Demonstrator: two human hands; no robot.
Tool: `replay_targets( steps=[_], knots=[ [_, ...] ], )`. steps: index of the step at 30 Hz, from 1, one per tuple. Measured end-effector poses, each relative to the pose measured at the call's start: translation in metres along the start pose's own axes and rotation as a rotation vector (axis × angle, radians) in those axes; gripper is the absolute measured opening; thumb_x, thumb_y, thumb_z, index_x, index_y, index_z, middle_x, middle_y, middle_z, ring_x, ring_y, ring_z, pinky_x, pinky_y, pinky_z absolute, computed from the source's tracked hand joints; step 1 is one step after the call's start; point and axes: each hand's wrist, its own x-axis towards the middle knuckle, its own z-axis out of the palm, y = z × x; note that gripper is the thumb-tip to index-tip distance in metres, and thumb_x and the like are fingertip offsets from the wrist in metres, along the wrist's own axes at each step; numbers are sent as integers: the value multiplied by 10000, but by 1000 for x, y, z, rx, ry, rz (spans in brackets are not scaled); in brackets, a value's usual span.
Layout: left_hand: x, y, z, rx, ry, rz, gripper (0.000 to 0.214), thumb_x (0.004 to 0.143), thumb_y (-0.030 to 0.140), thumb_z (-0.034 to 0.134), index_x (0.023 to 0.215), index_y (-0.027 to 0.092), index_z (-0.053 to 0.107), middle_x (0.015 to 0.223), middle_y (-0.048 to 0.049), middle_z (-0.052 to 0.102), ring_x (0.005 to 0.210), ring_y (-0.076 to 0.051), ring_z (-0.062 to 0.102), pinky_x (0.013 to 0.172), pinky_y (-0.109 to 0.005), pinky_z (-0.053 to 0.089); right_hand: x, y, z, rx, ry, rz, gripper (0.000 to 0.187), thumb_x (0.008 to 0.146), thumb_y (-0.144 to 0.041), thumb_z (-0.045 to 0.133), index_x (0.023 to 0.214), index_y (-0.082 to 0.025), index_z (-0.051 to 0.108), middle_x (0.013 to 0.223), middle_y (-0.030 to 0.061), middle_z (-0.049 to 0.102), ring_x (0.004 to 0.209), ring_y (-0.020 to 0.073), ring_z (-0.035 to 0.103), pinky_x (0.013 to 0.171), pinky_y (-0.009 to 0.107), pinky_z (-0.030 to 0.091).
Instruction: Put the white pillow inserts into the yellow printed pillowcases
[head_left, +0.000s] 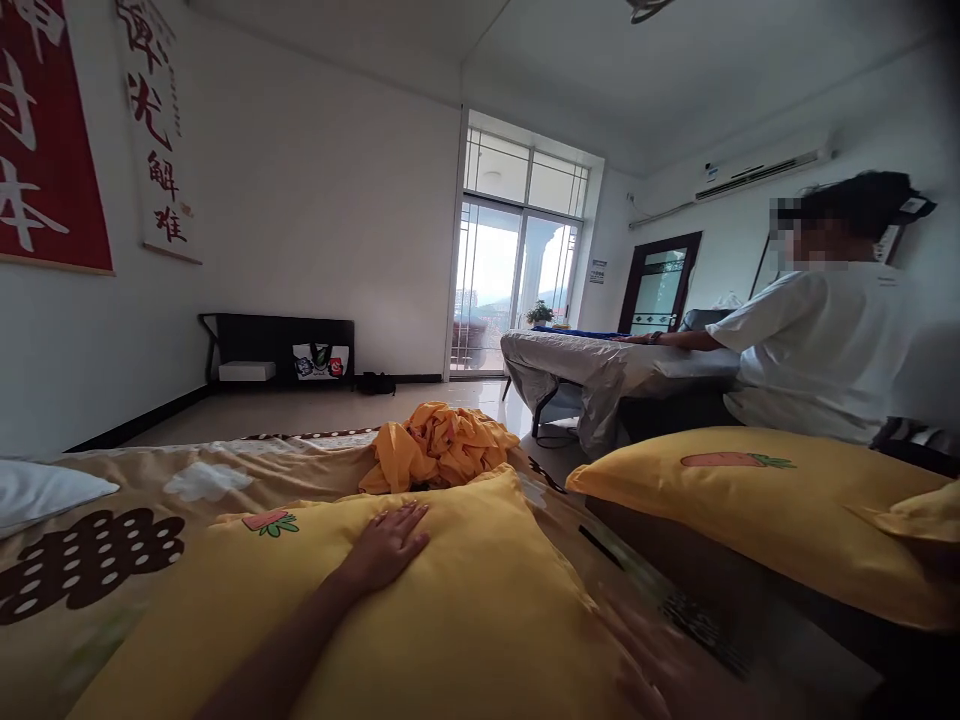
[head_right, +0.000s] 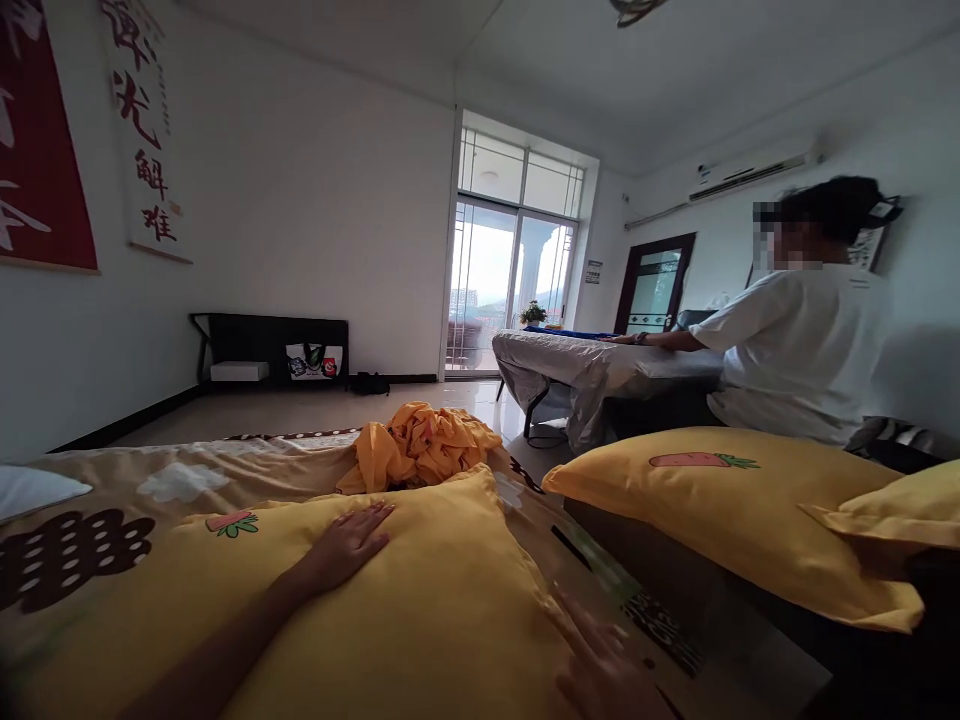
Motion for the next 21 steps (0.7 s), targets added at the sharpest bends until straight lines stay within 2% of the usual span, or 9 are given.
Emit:
replay_targets(
  steps=[2,3,5,7,9,12,14,17,21],
  knots=[
    [-2,1,0,0,9,-4,602,934,569,210,1450,272,296,1518,-20,299,1405,-183,253,1150,-432,196,35,-23,-35,-13,30,-61,572,920,-513,386,1455,-408,212,1529,-50,208,1392,278,252,1103,491,307],
    [-3,2,-1,1,13,-6,605,933,574,208,1449,271,300,1517,-24,301,1403,-186,256,1148,-432,200,53,-36,-46,-13,25,-111,593,925,-522,377,1466,-398,171,1544,-45,147,1412,273,192,1121,498,258],
    [-5,4,-1,6,16,-11,609,932,579,205,1448,271,303,1516,-31,304,1402,-189,260,1148,-432,202,84,-64,-50,10,-17,-191,588,939,-531,339,1474,-383,144,1554,-31,92,1427,255,130,1138,506,191],
    [-6,6,-2,20,20,-10,602,935,566,213,1450,267,300,1516,-38,301,1402,-188,261,1150,-431,201,105,-90,-31,68,-109,-195,577,956,-533,269,1483,-345,127,1555,-3,86,1430,236,112,1139,507,174],
    [-7,9,-3,50,32,-10,592,937,541,244,1449,252,306,1515,-53,303,1400,-196,265,1149,-439,210,115,-106,2,140,-222,-162,589,960,-552,208,1487,-310,110,1551,18,107,1429,226,104,1135,505,189],
    [-16,15,-7,92,60,-25,570,937,497,287,1438,229,342,1506,-80,317,1392,-223,285,1144,-459,227,115,-108,41,179,-212,-136,602,953,-577,186,1486,-309,105,1553,9,96,1429,216,88,1148,489,157],
    [-31,18,-10,92,80,-13,545,939,467,309,1437,246,344,1509,-70,308,1392,-225,284,1146,-456,235,111,-99,49,185,-194,-136,597,947,-588,198,1480,-328,129,1550,-6,122,1425,210,130,1148,483,173],
    [-70,19,-11,81,137,43,521,949,449,314,1454,328,274,1531,-6,241,1407,-217,244,1152,-451,236,107,-85,47,193,-158,-127,583,945,-584,213,1473,-341,158,1536,-13,183,1411,216,195,1138,487,214],
    [-138,-1,-1,158,190,-40,509,952,470,285,1449,423,187,1525,67,196,1405,-223,242,1145,-479,250,106,-82,50,187,-76,-118,574,946,-558,246,1469,-327,194,1525,-8,221,1400,229,228,1127,499,242]
  ],
)
